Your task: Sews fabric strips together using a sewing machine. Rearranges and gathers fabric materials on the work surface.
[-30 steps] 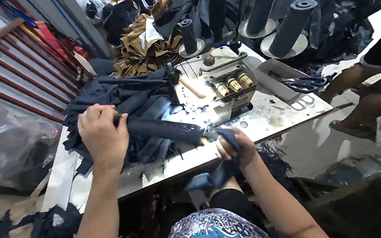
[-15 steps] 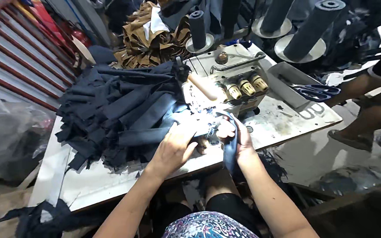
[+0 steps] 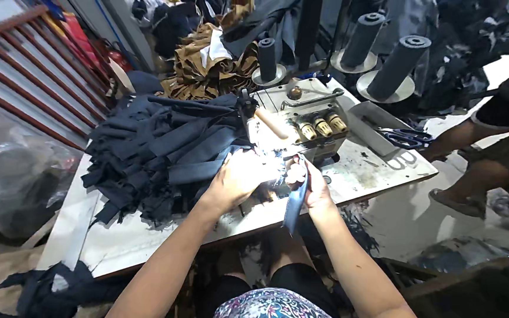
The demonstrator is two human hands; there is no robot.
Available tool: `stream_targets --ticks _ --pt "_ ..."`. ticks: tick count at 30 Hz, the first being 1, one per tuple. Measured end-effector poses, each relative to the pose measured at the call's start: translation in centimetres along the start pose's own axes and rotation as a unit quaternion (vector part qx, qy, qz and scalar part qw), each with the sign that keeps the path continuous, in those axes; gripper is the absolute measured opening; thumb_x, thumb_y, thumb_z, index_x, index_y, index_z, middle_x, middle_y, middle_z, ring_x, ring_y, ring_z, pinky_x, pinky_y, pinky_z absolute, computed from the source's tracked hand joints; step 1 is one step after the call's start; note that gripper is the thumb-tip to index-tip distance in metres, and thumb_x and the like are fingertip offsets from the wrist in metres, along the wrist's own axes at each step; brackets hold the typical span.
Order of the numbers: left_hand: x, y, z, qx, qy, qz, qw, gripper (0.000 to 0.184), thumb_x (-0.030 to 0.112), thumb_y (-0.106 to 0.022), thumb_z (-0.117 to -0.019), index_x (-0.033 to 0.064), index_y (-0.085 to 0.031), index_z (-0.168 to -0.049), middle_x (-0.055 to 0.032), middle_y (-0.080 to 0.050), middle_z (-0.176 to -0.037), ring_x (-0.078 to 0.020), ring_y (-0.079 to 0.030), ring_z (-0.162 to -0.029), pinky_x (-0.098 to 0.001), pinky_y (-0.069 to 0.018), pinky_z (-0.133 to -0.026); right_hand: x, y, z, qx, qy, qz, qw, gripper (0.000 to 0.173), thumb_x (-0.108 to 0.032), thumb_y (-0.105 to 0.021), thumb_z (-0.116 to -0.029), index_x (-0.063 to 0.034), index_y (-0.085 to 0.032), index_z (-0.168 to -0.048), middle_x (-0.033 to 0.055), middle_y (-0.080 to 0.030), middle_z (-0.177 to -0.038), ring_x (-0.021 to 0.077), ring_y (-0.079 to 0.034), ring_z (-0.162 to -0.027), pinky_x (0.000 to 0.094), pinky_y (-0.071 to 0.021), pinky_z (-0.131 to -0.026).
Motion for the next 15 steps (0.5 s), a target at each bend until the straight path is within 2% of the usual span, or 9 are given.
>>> stream_targets --ticks 2,4,5,7,8,9,11,13,15 --pt "-0.7 -0.1 0.5 -0.058 -0.012 -0.028 0.998 0.038 0.036 -0.044 -0.1087 0.022 -0.067 -0.136 -0.0148 -0.06 -0.142 -0.0354 -0.051 -0.14 -0.0643 -0.0335 -0.117 0.2 0.3 0.1 0.014 0.015 0.051 0.998 0.041 -0.031 -0.031 -0.112 -0.0125 -0.064 -0.095 -0.0057 -0.051 -0.057 0.0039 -0.053 -0.049 0.019 -0.0515 -0.053" --pt "-1.2 0.5 1.1 -0.138 0.088 -0.012 0.986 0.06 0.055 -0.032 -0.1077 0.019 -0.053 -0.151 -0.0103 -0.044 -0.161 -0.0344 -0.032 -0.153 -0.0627 -0.0224 -0.123 0.6 0.1 1.1 0.041 0.024 0.144 0.988 0.034 -0.029 -0.035 -0.1116 -0.0117 -0.061 -0.099 -0.0046 -0.05 -0.06 0.0043 -0.051 -0.049 0.0196 -0.0511 -0.052" --pt "-0.8 1.3 1.2 -0.136 0.142 0.01 0.98 0.07 0.064 -0.028 -0.105 0.0182 -0.051 -0.153 -0.0066 -0.041 -0.163 -0.0329 -0.028 -0.155 -0.0623 -0.0204 -0.124 0.8 -0.3 2.1 0.03 0.027 0.204 0.978 0.032 -0.028 -0.035 -0.1109 -0.0109 -0.06 -0.098 -0.0036 -0.051 -0.062 0.005 -0.052 -0.051 0.0206 -0.0515 -0.054" --pt "1.6 3.1 1.5 -0.051 0.213 0.081 0.972 0.075 0.069 -0.034 -0.1006 0.0121 -0.066 -0.137 -0.0093 -0.054 -0.152 -0.0326 -0.039 -0.15 -0.0621 -0.0255 -0.122 1.7 -2.2 4.6 -0.042 0.024 0.306 0.951 0.026 -0.021 -0.041 -0.1039 -0.0111 -0.061 -0.09 -0.0036 -0.059 -0.064 0.0051 -0.057 -0.055 0.0223 -0.0528 -0.057" --pt "3.3 4.0 1.8 -0.004 0.228 0.126 0.965 0.071 0.068 -0.046 -0.0969 0.0074 -0.074 -0.119 -0.0133 -0.063 -0.138 -0.0331 -0.051 -0.138 -0.0604 -0.0358 -0.116 2.4 -3.2 5.9 -0.1 0.01 0.325 0.94 0.022 -0.022 -0.048 -0.1013 -0.0122 -0.064 -0.09 -0.0049 -0.064 -0.068 0.0035 -0.06 -0.057 0.0215 -0.0538 -0.058" --pt "4.9 4.6 2.1 0.033 0.229 0.175 0.957 0.058 0.062 -0.061 -0.092 0.0075 -0.078 -0.101 -0.0108 -0.068 -0.124 -0.0278 -0.061 -0.12 -0.0538 -0.0486 -0.102 3.0 -4.2 7.1 -0.165 -0.007 0.32 0.933 0.02 -0.024 -0.056 -0.1007 -0.0135 -0.069 -0.091 -0.0064 -0.068 -0.074 0.0017 -0.062 -0.061 0.0206 -0.0546 -0.059" --pt "6.6 5.8 2.6 0.071 0.206 0.256 0.942 0.029 0.039 -0.076 -0.0887 0.0105 -0.075 -0.084 -0.0019 -0.07 -0.113 -0.012 -0.067 -0.103 -0.0352 -0.0582 -0.087 3.1 -6.0 8.5 -0.297 -0.032 0.286 0.91 0.019 -0.028 -0.06 -0.101 -0.0174 -0.074 -0.094 -0.0087 -0.071 -0.082 -0.0006 -0.065 -0.069 0.0194 -0.0556 -0.062" --pt "5.4 8.4 3.2 0.105 0.18 0.236 0.949 0.021 0.027 -0.074 -0.0906 0.0082 -0.072 -0.083 -0.0037 -0.071 -0.112 -0.0132 -0.067 -0.11 -0.0346 -0.0575 -0.094 2.0 -6.5 8.8 -0.385 -0.034 0.244 0.889 0.02 -0.034 -0.061 -0.1018 -0.02 -0.074 -0.101 -0.0084 -0.073 -0.088 -0.0005 -0.067 -0.075 0.0192 -0.0563 -0.067" --pt "1.6 11.1 4.1 0.127 0.21 0.092 0.965 0.026 0.025 -0.069 -0.0965 -0.001 -0.071 -0.094 -0.0168 -0.07 -0.114 -0.0295 -0.065 -0.116 -0.0483 -0.053 -0.101 0.8 -5.7 8.1 -0.396 -0.029 0.198 0.896 0.025 -0.042 -0.063 -0.0991 -0.0218 -0.077 -0.103 -0.0083 -0.074 -0.083 0.0003 -0.068 -0.073 0.0199 -0.0572 -0.068"
Point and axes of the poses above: each hand's wrist, its own z-axis away from the middle knuckle, its own y-axis out of the back of the hand, x = y × z, the point moved 5 cm from there along -z, towards the middle knuckle
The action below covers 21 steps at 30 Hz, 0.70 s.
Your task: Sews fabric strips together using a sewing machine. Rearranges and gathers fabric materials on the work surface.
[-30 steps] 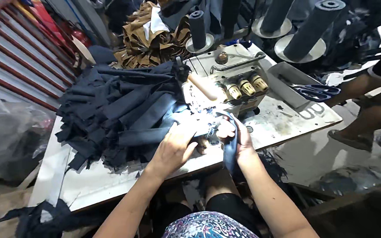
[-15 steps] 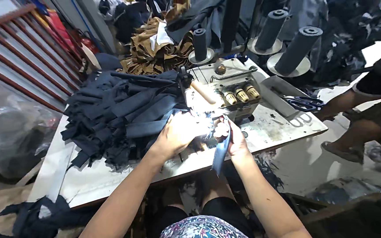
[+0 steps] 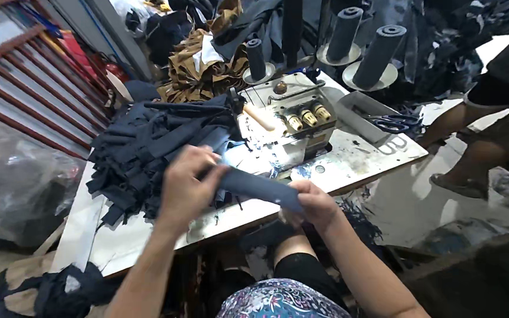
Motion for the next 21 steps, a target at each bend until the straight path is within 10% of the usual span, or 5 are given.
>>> stream_targets --ticks 4,8,14,21 --pt "-5.3 -0.3 -1.0 0.011 0.023 -0.199 0.98 0.025 0.012 -0.059 -0.1013 -0.0061 -0.067 -0.117 -0.0288 -0.061 -0.133 -0.0517 -0.051 -0.131 -0.0749 -0.0296 -0.111 2.5 5.3 0.0 0.185 -0.035 -0.033 0.982 0.024 -0.04 -0.067 -0.0951 -0.0183 -0.071 -0.087 -0.0072 -0.063 -0.068 0.0054 -0.064 -0.064 0.0263 -0.058 -0.07" --pt "-1.8 -9.0 2.0 -0.06 -0.17 -0.091 0.979 0.026 0.016 -0.056 -0.1009 0.0069 -0.075 -0.117 -0.0135 -0.072 -0.121 -0.0313 -0.068 -0.114 -0.052 -0.0544 -0.099 5.0 7.6 0.0 0.282 -0.055 -0.089 0.954 0.029 -0.026 -0.043 -0.1045 -0.0157 -0.066 -0.089 -0.007 -0.057 -0.063 0.0042 -0.058 -0.058 0.0225 -0.0549 -0.065" --pt "-3.2 -11.1 3.0 -0.109 -0.17 -0.05 0.978 0.044 0.031 -0.048 -0.1045 0.0139 -0.061 -0.143 -0.006 -0.057 -0.15 -0.0239 -0.053 -0.14 -0.0534 -0.0369 -0.119 3.4 8.8 1.1 0.212 0.043 -0.187 0.958 0.021 -0.027 -0.057 -0.1007 -0.0179 -0.064 -0.118 -0.0057 -0.059 -0.072 0.0054 -0.059 -0.061 0.0222 -0.0528 -0.062" --pt "-2.6 -11.3 2.3 -0.108 -0.077 -0.127 0.983 0.051 0.05 -0.052 -0.0997 0.017 -0.068 -0.134 -0.0064 -0.064 -0.141 -0.0337 -0.053 -0.138 -0.0651 -0.0346 -0.115 4.4 9.6 0.1 0.27 0.041 -0.174 0.946 0.022 -0.021 -0.049 -0.1039 -0.016 -0.062 -0.12 -0.0037 -0.059 -0.076 0.0038 -0.056 -0.059 0.0182 -0.0509 -0.059"
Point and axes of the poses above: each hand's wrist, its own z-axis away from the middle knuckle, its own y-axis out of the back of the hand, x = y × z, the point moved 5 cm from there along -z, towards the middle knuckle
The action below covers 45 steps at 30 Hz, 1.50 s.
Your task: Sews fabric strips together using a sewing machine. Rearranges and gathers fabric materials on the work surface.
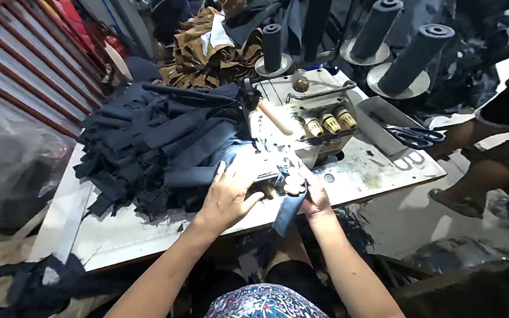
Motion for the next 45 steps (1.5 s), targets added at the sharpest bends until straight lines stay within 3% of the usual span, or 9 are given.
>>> stream_targets --ticks 5,11,14,17,23,26,30,35,45 --pt "-1.2 -0.3 -1.7 -0.038 0.005 0.011 0.999 0.057 0.054 -0.044 -0.1018 0.0185 -0.063 -0.142 -0.0069 -0.061 -0.146 -0.034 -0.049 -0.141 -0.065 -0.0328 -0.115 -0.3 -0.2 -0.5 0.075 0.013 0.061 0.995 0.025 -0.021 -0.04 -0.1065 -0.0147 -0.063 -0.098 -0.0028 -0.058 -0.066 0.0059 -0.058 -0.056 0.0217 -0.054 -0.061" --pt "-3.0 1.2 -3.3 -0.093 0.019 0.096 0.991 0.053 0.049 -0.035 -0.1078 0.0195 -0.059 -0.145 -0.0037 -0.045 -0.16 -0.0309 -0.03 -0.154 -0.0652 -0.0194 -0.123 0.5 -2.2 1.4 0.086 -0.013 0.236 0.968 0.011 -0.016 -0.052 -0.097 -0.0104 -0.059 -0.104 -0.0011 -0.062 -0.07 0.0084 -0.063 -0.062 0.0269 -0.0572 -0.067" --pt "1.3 3.7 -1.6 0.016 0.081 0.212 0.974 0.06 0.064 -0.053 -0.0958 0.0116 -0.077 -0.111 -0.0102 -0.063 -0.139 -0.0301 -0.052 -0.138 -0.0586 -0.0393 -0.115 1.3 -6.1 3.4 -0.014 -0.029 0.31 0.95 0.013 -0.014 -0.068 -0.0891 -0.0069 -0.069 -0.1 -0.0012 -0.071 -0.08 0.0062 -0.067 -0.069 0.0256 -0.0581 -0.067" --pt "3.9 6.7 0.7 0.093 0.036 0.26 0.96 0.026 0.036 -0.072 -0.0926 0.0129 -0.074 -0.08 -0.0012 -0.071 -0.118 -0.0167 -0.064 -0.118 -0.0399 -0.0559 -0.097 1.0 -9.4 5.4 -0.222 -0.04 0.251 0.941 0.015 -0.023 -0.069 -0.097 -0.0131 -0.075 -0.107 -0.0035 -0.075 -0.09 0.0034 -0.07 -0.076 0.024 -0.0597 -0.07" --pt "-8.0 12.0 0.8 0.131 0.185 -0.049 0.973 0.036 0.023 -0.057 -0.1053 -0.009 -0.064 -0.12 -0.0331 -0.057 -0.132 -0.054 -0.053 -0.125 -0.0695 -0.0417 -0.103 -1.8 -7.2 3.7 -0.163 -0.004 0.161 0.973 0.022 -0.042 -0.067 -0.095 -0.0223 -0.077 -0.09 -0.0104 -0.069 -0.07 0.0022 -0.067 -0.068 0.0244 -0.0579 -0.072" --pt "-4.6 7.6 -0.3 0.101 0.07 -0.034 0.992 0.033 0.014 -0.057 -0.1018 -0.0041 -0.064 -0.129 -0.0264 -0.057 -0.142 -0.0473 -0.048 -0.138 -0.0682 -0.0317 -0.115 0.3 -3.0 1.7 0.005 -0.027 0.177 0.984 0.019 -0.034 -0.065 -0.095 -0.0165 -0.071 -0.091 -0.0044 -0.063 -0.066 0.0058 -0.062 -0.06 0.0258 -0.0562 -0.066" --pt "0.0 0.4 0.0 0.045 -0.092 0.052 0.993 0.033 0.02 -0.055 -0.1018 0.0094 -0.072 -0.128 -0.0118 -0.07 -0.128 -0.0303 -0.065 -0.123 -0.0512 -0.0463 -0.112 0.5 -0.2 1.8 0.033 -0.042 0.073 0.996 0.023 -0.029 -0.055 -0.102 -0.0136 -0.07 -0.093 -0.0054 -0.061 -0.064 0.0043 -0.06 -0.057 0.022 -0.0555 -0.063" --pt "0.2 -0.3 1.0 0.03 -0.098 0.046 0.994 0.047 0.035 -0.05 -0.1035 0.0149 -0.061 -0.144 -0.0069 -0.057 -0.15 -0.0256 -0.052 -0.14 -0.0566 -0.0353 -0.118 -2.2 0.5 1.5 0.008 0.008 -0.022 1.0 0.022 -0.03 -0.055 -0.1034 -0.0137 -0.069 -0.097 -0.0059 -0.055 -0.063 0.0036 -0.056 -0.054 0.019 -0.0507 -0.056" --pt "-0.7 0.0 -0.2 0.001 0.001 0.018 1.0 0.047 0.046 -0.051 -0.1003 0.0158 -0.07 -0.132 -0.0077 -0.067 -0.137 -0.0339 -0.052 -0.139 -0.0611 -0.0357 -0.116 -0.9 0.1 -0.1 0.058 0.002 -0.046 0.997 0.036 -0.029 -0.038 -0.1096 -0.0084 -0.067 -0.105 -0.0011 -0.058 -0.064 0.0077 -0.06 -0.056 0.0221 -0.0551 -0.06"
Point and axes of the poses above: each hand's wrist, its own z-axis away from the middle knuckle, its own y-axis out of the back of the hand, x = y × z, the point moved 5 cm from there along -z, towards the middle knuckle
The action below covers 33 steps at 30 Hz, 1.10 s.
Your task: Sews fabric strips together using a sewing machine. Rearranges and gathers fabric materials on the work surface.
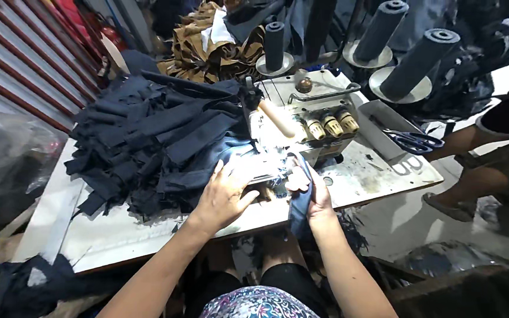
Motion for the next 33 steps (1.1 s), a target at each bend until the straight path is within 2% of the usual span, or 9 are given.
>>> stream_targets --ticks 8,12,15,17,19,21,25,29,33 --pt "-2.2 0.7 -3.0 -0.085 -0.081 0.011 0.993 0.048 0.043 -0.037 -0.1093 0.0227 -0.059 -0.146 -0.0014 -0.053 -0.155 -0.0275 -0.038 -0.151 -0.0623 -0.0255 -0.121 0.0 -0.1 -0.4 0.093 0.037 0.083 0.992 0.034 -0.024 -0.039 -0.1097 -0.0074 -0.066 -0.096 -0.0001 -0.055 -0.058 0.009 -0.059 -0.052 0.0244 -0.057 -0.059" --pt "-2.9 1.2 -2.9 -0.106 0.019 0.081 0.991 0.054 0.054 -0.032 -0.1069 0.0294 -0.057 -0.147 -0.0073 -0.038 -0.164 -0.0356 -0.024 -0.156 -0.0672 -0.0168 -0.122 0.6 -1.9 2.0 0.079 0.026 0.258 0.962 0.026 -0.018 -0.034 -0.1058 -0.0107 -0.057 -0.096 -0.0022 -0.057 -0.063 0.0069 -0.058 -0.056 0.0231 -0.0548 -0.06" --pt "1.7 3.7 -1.1 0.005 0.078 0.203 0.976 0.065 0.07 -0.048 -0.0951 0.0142 -0.077 -0.111 -0.0118 -0.059 -0.143 -0.0309 -0.048 -0.14 -0.063 -0.0338 -0.116 2.1 -4.9 4.4 -0.067 0.008 0.356 0.932 0.013 -0.018 -0.058 -0.0974 -0.0109 -0.068 -0.094 -0.0033 -0.069 -0.078 0.0052 -0.065 -0.067 0.024 -0.057 -0.064" --pt "4.8 5.3 0.4 0.052 0.048 0.274 0.959 0.037 0.049 -0.07 -0.0906 0.0142 -0.073 -0.079 -0.0047 -0.068 -0.124 -0.0188 -0.062 -0.119 -0.0445 -0.0525 -0.099 2.7 -7.0 5.7 -0.216 -0.01 0.34 0.915 0.012 -0.023 -0.065 -0.0988 -0.0156 -0.073 -0.095 -0.0104 -0.07 -0.086 -0.0028 -0.064 -0.078 0.0184 -0.0542 -0.071" --pt "4.6 7.8 1.2 0.075 0.025 0.268 0.96 0.028 0.034 -0.072 -0.0922 0.013 -0.068 -0.074 -0.0022 -0.069 -0.124 -0.0157 -0.061 -0.126 -0.0371 -0.0548 -0.101 1.8 -8.8 6.4 -0.322 -0.016 0.302 0.897 0.015 -0.03 -0.062 -0.1011 -0.0199 -0.073 -0.1 -0.0124 -0.071 -0.087 -0.0047 -0.065 -0.078 0.0166 -0.0543 -0.069" --pt "0.5 11.0 1.4 0.111 0.062 0.155 0.98 0.027 0.027 -0.07 -0.095 0.0051 -0.068 -0.08 -0.0112 -0.067 -0.125 -0.0255 -0.059 -0.129 -0.0446 -0.0504 -0.106 0.3 -9.1 6.3 -0.337 -0.02 0.243 0.909 0.023 -0.038 -0.06 -0.1013 -0.0215 -0.076 -0.108 -0.0085 -0.075 -0.084 0.0005 -0.07 -0.072 0.0204 -0.0592 -0.066" --pt "-7.3 11.7 1.0 0.119 0.16 -0.043 0.979 0.024 0.014 -0.063 -0.1004 -0.0084 -0.067 -0.107 -0.0306 -0.058 -0.133 -0.0531 -0.051 -0.127 -0.0706 -0.0375 -0.106 0.1 -4.7 3.2 -0.125 -0.028 0.225 0.966 0.023 -0.041 -0.07 -0.0935 -0.0193 -0.073 -0.085 -0.0072 -0.065 -0.065 0.0033 -0.064 -0.06 0.0229 -0.0579 -0.066" --pt "-1.0 4.1 0.8 0.092 -0.024 0.024 0.995 0.029 0.011 -0.056 -0.0995 -0.0013 -0.071 -0.121 -0.0199 -0.068 -0.128 -0.0364 -0.063 -0.124 -0.0523 -0.0488 -0.108 2.3 -1.1 1.4 -0.002 -0.051 0.162 0.985 0.033 -0.024 -0.042 -0.1048 -0.013 -0.067 -0.085 -0.0041 -0.06 -0.062 0.0058 -0.061 -0.058 0.0247 -0.0566 -0.066" --pt "0.7 -0.4 1.5 0.051 -0.086 0.062 0.993 0.036 0.026 -0.054 -0.1022 0.0096 -0.07 -0.13 -0.0113 -0.071 -0.124 -0.0285 -0.067 -0.119 -0.0498 -0.0478 -0.11 1.1 0.0 1.3 -0.046 -0.027 0.05 0.997 0.025 -0.029 -0.052 -0.1045 -0.0141 -0.07 -0.097 -0.0046 -0.06 -0.066 0.0063 -0.061 -0.06 0.024 -0.0568 -0.067"
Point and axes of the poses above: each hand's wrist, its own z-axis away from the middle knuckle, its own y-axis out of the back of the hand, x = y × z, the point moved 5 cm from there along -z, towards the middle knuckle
